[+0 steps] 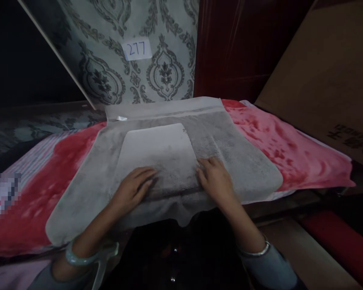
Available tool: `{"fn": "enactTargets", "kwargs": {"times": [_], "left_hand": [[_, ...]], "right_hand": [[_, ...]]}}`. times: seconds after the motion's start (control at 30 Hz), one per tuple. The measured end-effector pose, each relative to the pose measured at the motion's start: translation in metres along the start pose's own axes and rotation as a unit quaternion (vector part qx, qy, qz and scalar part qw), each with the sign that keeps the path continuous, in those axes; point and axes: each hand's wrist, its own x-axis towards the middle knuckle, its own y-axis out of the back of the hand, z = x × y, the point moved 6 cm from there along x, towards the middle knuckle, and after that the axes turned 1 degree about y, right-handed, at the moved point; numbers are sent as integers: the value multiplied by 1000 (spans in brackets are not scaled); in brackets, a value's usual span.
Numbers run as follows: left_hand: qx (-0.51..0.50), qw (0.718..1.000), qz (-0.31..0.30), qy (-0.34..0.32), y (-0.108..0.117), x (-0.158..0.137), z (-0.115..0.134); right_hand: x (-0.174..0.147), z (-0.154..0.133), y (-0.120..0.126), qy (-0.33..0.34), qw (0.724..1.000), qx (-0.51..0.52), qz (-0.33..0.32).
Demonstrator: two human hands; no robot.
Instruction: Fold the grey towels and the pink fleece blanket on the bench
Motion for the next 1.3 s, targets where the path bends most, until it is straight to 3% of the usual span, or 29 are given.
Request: {"fn": "enactTargets", "kwargs": {"times": [0.07,0.17,0.33,0.7,1.03,1.17,1.3], "left_hand": [[49,998,0,32,9,9,-21],[132,986,-48,87,10,15,-53],[185,959,-109,184,-6,0,-88],[185,960,-95,185,-10,-6,-93],[172,963,-100,181,-3,-7,-106],[174,959,-119,187,6,23,-108],[141,968,-161,133,-4,70,-96]], "right_hand": [[16,-24,-7,72,997,-1,-6],[33,-55,-36,143,986,-15,-81],[35,-63,-80,160,963,-67,-208],[35,-56,-85,161,959,-74,-222],[53,11,-74,100,971,-97,-193],[80,-12,-69,96,973,-110,-176],[110,-57,-88,139,965,-110,-194]]}}
